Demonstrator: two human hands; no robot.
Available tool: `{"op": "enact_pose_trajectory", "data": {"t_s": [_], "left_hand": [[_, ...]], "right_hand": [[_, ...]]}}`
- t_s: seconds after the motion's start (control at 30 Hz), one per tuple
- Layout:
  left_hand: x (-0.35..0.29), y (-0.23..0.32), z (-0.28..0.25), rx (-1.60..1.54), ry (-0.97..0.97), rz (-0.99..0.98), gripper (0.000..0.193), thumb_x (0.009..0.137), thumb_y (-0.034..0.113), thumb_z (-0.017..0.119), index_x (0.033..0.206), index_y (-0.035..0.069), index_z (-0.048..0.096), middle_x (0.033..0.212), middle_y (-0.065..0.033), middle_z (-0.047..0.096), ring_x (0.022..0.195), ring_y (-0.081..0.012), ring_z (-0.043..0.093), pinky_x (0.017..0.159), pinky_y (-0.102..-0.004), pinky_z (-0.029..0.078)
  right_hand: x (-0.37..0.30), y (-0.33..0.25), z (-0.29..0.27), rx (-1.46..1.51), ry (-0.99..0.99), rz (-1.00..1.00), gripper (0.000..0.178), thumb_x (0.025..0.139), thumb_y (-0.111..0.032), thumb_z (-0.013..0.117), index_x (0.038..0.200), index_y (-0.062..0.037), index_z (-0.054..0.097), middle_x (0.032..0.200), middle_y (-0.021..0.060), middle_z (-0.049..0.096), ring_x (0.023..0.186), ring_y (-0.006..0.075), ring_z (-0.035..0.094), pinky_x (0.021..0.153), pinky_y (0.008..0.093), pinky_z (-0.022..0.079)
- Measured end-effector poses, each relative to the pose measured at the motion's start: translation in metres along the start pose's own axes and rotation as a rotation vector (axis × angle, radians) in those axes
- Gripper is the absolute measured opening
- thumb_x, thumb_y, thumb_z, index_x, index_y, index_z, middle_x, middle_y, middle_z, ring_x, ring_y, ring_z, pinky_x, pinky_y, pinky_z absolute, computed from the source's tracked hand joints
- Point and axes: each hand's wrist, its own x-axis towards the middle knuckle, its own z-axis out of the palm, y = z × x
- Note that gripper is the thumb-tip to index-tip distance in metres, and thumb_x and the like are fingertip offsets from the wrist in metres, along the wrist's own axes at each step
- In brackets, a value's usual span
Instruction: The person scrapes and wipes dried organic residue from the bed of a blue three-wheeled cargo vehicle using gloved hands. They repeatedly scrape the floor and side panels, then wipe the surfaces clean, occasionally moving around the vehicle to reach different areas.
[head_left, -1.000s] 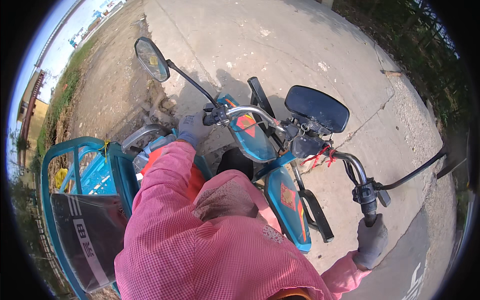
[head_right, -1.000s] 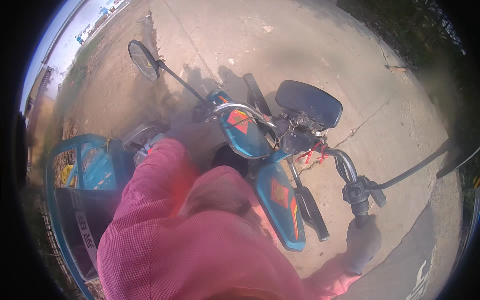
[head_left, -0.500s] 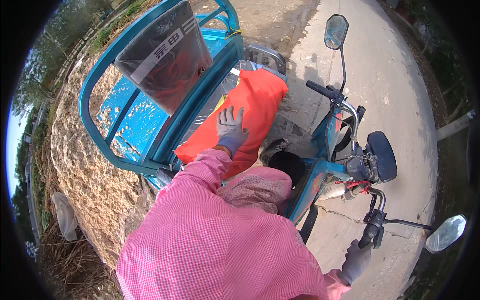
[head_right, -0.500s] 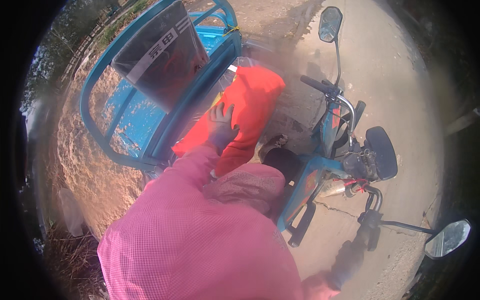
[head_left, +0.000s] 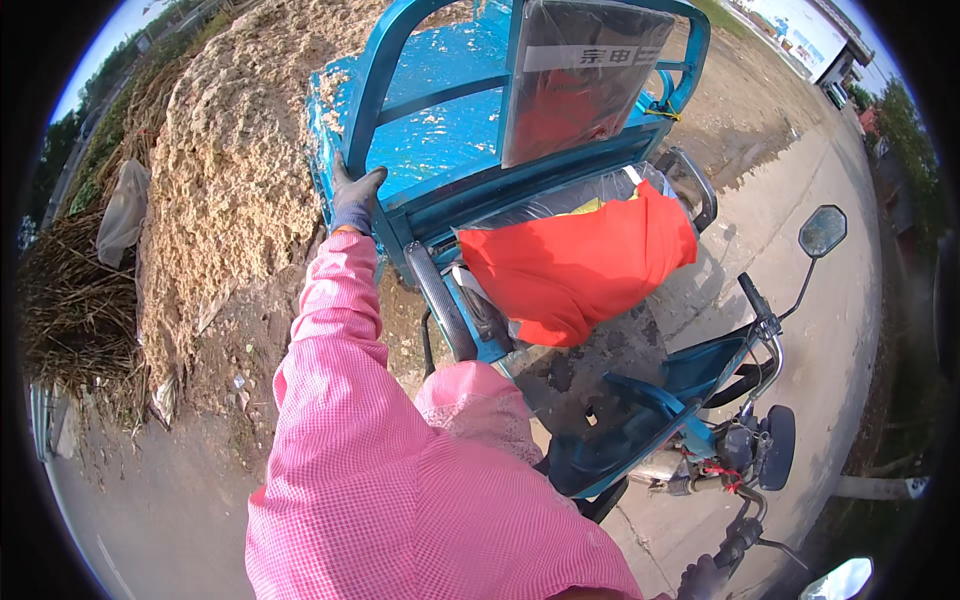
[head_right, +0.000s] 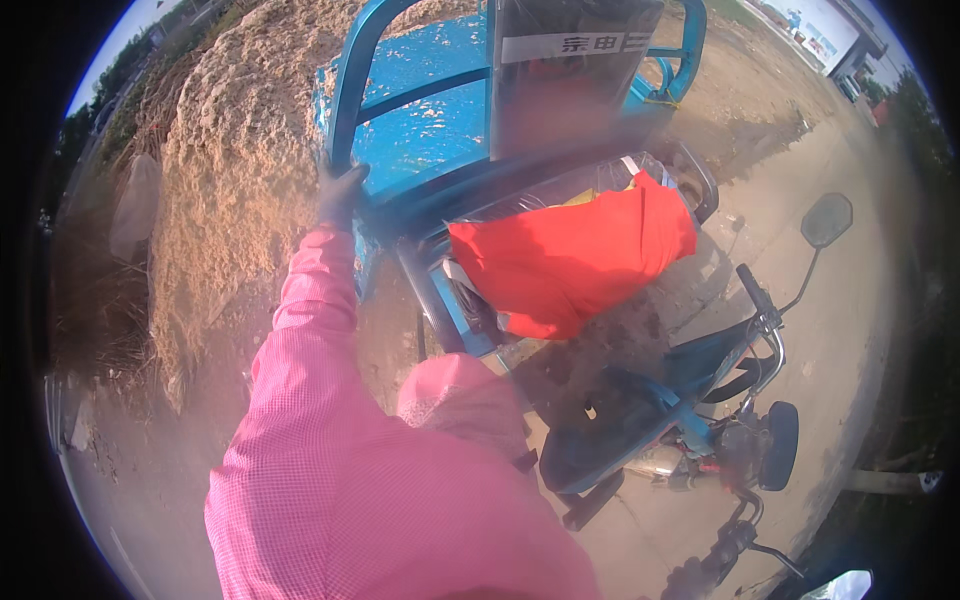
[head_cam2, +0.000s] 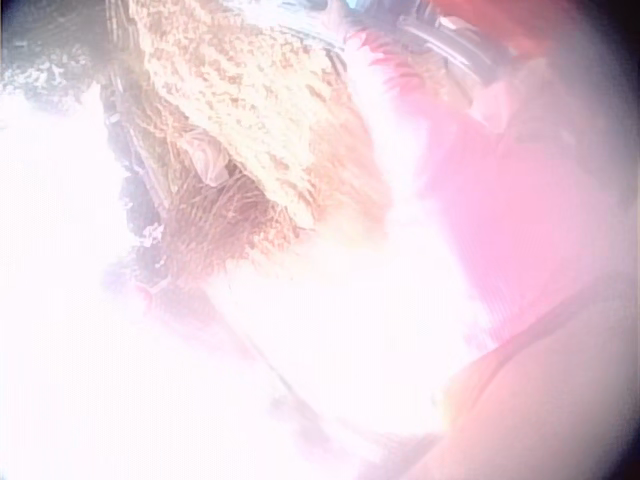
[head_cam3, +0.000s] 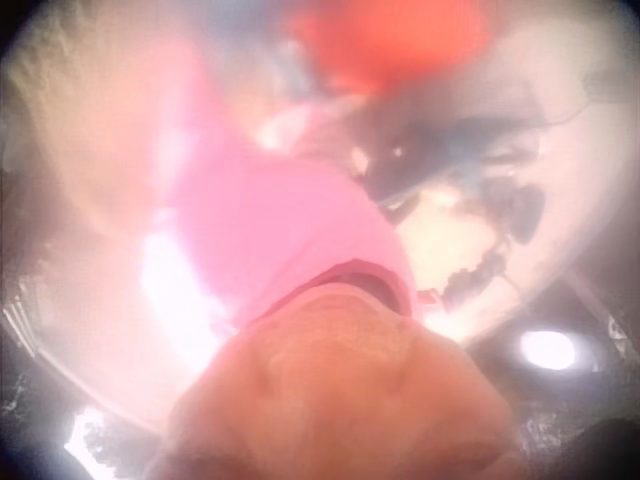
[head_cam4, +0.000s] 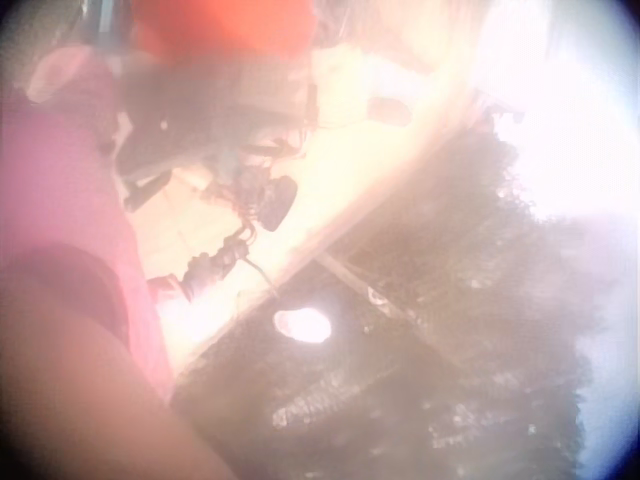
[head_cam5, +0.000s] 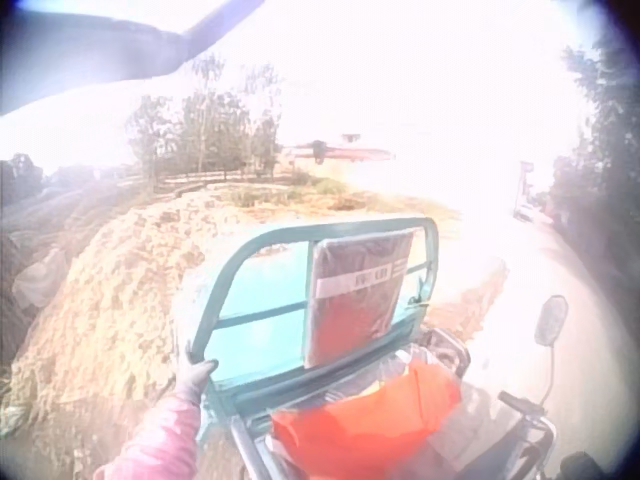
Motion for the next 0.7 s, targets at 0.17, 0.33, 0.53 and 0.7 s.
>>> {"op": "enact_pose_trajectory", "data": {"t_s": [0.17, 0.33, 0.53, 0.7], "left_hand": [[-0.078, -0.094, -0.002, -0.595, -0.433, -0.213, 0.092, 0.085, 0.024, 0.079, 0.162, 0.003, 0.033, 0.143, -0.0206, 0.062, 0.131, -0.0301, 0.061, 0.108, -0.0371, 0.048], [-0.228, -0.245, -0.126, 0.020, -0.805, -0.430, 0.069, 0.087, 0.033, 0.077, 0.146, 0.002, 0.057, 0.142, -0.0168, 0.066, 0.132, -0.0272, 0.062, 0.112, -0.0359, 0.047], [-0.238, -0.447, -0.314, 0.410, -0.714, -0.691, 0.046, 0.084, 0.037, 0.074, 0.114, 0.003, 0.076, 0.102, -0.0119, 0.079, 0.097, -0.0222, 0.073, 0.088, -0.0354, 0.056], [-0.209, -0.517, -0.401, 0.112, -0.082, -0.892, 0.024, 0.094, 0.024, 0.056, 0.094, 0.007, 0.073, 0.075, -0.0079, 0.069, 0.067, -0.0259, 0.065, 0.061, -0.0417, 0.050]], "right_hand": [[0.024, 0.012, 0.005, -0.172, 0.058, -0.136, 0.051, 0.095, -0.031, 0.064, 0.139, -0.0056, 0.055, 0.102, 0.0130, 0.065, 0.086, 0.0222, 0.064, 0.075, 0.0409, 0.051], [0.001, 0.003, 0.003, -0.550, 0.231, -0.256, 0.056, 0.096, -0.038, 0.064, 0.144, -0.0093, 0.055, 0.112, 0.0149, 0.067, 0.098, 0.0252, 0.067, 0.085, 0.0446, 0.054], [-0.199, -0.005, 0.106, -0.577, 0.102, -0.811, 0.055, 0.101, -0.040, 0.060, 0.144, -0.0071, 0.057, 0.148, 0.0168, 0.054, 0.138, 0.0363, 0.051, 0.109, 0.0469, 0.045], [-0.366, -0.007, 0.264, -0.593, -0.643, -1.661, 0.046, 0.092, -0.024, 0.074, 0.132, -0.0023, 0.066, 0.124, 0.0156, 0.069, 0.115, 0.0313, 0.066, 0.100, 0.0419, 0.053]]}}
